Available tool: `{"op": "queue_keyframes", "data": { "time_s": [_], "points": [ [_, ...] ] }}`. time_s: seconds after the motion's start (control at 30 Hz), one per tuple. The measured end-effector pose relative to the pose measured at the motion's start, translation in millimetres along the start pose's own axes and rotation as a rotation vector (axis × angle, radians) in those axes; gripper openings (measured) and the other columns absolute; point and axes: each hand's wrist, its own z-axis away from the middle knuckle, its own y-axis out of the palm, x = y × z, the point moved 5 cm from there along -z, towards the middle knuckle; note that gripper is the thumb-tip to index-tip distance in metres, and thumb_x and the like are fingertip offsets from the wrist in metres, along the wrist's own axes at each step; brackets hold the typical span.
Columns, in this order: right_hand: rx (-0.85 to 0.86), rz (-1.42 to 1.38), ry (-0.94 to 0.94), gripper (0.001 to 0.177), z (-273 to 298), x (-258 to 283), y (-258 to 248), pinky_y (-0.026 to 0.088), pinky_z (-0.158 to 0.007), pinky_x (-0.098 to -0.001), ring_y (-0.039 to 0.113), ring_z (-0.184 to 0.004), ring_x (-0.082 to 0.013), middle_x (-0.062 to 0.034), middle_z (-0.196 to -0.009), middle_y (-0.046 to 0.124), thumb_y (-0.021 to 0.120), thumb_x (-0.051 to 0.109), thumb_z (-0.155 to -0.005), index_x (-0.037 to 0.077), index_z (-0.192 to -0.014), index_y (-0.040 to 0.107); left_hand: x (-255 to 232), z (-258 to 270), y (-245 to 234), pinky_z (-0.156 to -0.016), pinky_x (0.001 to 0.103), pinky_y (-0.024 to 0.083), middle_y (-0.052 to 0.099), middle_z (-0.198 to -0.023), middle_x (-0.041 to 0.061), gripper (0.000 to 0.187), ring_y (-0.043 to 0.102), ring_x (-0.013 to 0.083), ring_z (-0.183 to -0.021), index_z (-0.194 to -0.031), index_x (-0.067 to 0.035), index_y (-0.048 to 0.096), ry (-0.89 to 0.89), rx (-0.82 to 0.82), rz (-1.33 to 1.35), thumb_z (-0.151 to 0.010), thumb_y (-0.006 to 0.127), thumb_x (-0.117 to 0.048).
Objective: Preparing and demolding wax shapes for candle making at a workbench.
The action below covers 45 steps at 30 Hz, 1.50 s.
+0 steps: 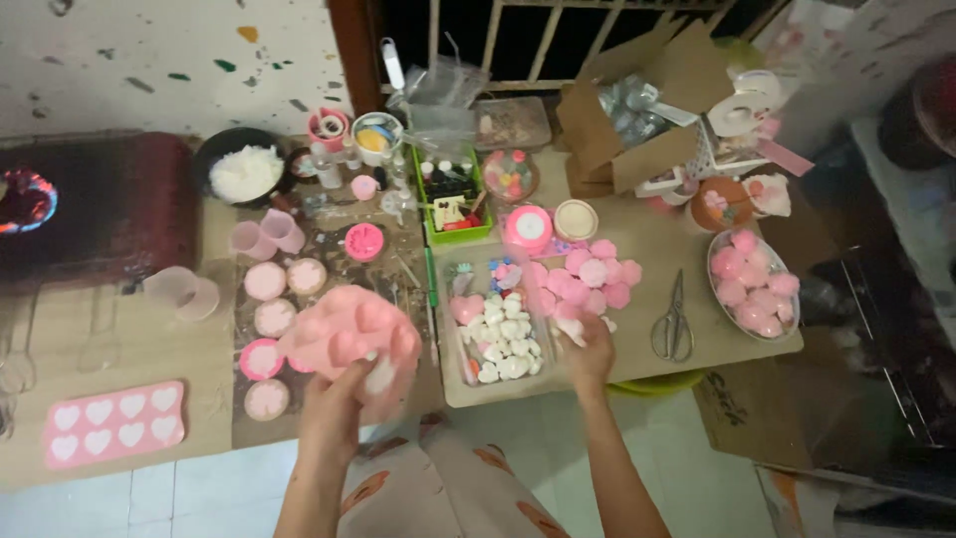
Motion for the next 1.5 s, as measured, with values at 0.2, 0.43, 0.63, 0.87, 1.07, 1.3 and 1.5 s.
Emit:
{"op": "queue_keyframes", "data": {
  "time_s": [0.2,0.43,0.63,0.87,1.07,1.3,1.5],
  "points": [
    [-0.35,0.411,0.269,0.056,16,-179,-84,0.056,-0.086,-0.0381,0.069,-0.099,-0.0274,-0.0167,-0.116,0.07,0.087,0.005,-0.073,-0.001,-0.122,0.061,-34,19,17,-0.093,0.039,0.058,0.066,-0.129,0.005,0.054,0.067,0.0206,-0.114,-0.137,-0.011,0.056,0.004,-0.007,0.025,-0.085,0.071,-0.006],
    [-0.286,0.542,0.147,0.036,0,-191,-68,0.056,-0.084,-0.0415,0.074,-0.092,-0.0297,-0.0138,-0.101,0.076,0.082,0.01,-0.08,0.003,-0.113,0.069,-20,8,19,-0.094,0.04,0.055,0.064,-0.132,0.004,0.057,0.064,0.0217,-0.117,-0.143,-0.015,0.052,-0.143,-0.027,0.1,-0.089,0.067,-0.007],
    [-0.185,0.609,0.245,0.027,0,-136,-63,0.057,-0.075,-0.0412,0.072,-0.081,-0.0282,-0.0157,-0.093,0.074,0.07,0.0,-0.082,0.0,-0.108,0.073,-24,18,33,-0.098,0.039,0.055,0.063,-0.133,0.004,0.063,0.064,0.0214,-0.119,-0.143,-0.015,0.051,-0.122,-0.033,0.083,-0.085,0.069,-0.004],
    [-0.238,0.283,0.359,0.032,28,-64,-42,0.051,-0.069,-0.0374,0.064,-0.075,-0.0226,-0.0143,-0.085,0.072,0.056,0.021,-0.103,-0.002,-0.093,0.075,-31,29,53,-0.095,0.04,0.057,0.063,-0.132,0.005,0.068,0.065,0.0213,-0.117,-0.143,-0.014,0.05,-0.018,-0.094,0.06,-0.08,0.074,-0.003],
    [0.112,0.059,-0.137,0.005,69,198,35,0.051,-0.061,-0.0279,0.063,-0.066,-0.0139,-0.0056,-0.085,0.068,0.07,0.003,-0.087,0.001,-0.091,0.07,-11,28,66,-0.088,0.04,0.057,0.068,-0.124,0.007,0.059,0.068,0.023,-0.108,-0.138,-0.007,0.056,-0.039,-0.116,0.079,-0.082,0.075,-0.004],
    [0.586,0.027,-0.588,0.06,101,340,97,0.059,-0.066,-0.0239,0.064,-0.091,-0.0192,-0.011,-0.123,0.053,0.087,0.003,-0.075,0.004,-0.13,0.065,-23,45,98,-0.08,0.038,0.058,0.068,-0.115,0.007,0.057,0.069,0.0221,-0.1,-0.134,-0.004,0.057,0.09,0.005,0.198,-0.08,0.076,0.0],
    [0.606,0.058,-0.437,0.058,92,301,109,0.05,-0.056,-0.0267,0.053,-0.061,-0.0108,-0.0068,-0.116,0.056,0.089,-0.001,-0.071,0.005,-0.125,0.069,23,21,81,-0.079,0.03,0.057,0.07,-0.112,0.007,0.04,0.068,0.0155,-0.096,-0.127,-0.003,0.064,-0.143,0.099,0.401,-0.088,0.073,-0.004]
  ]
}}
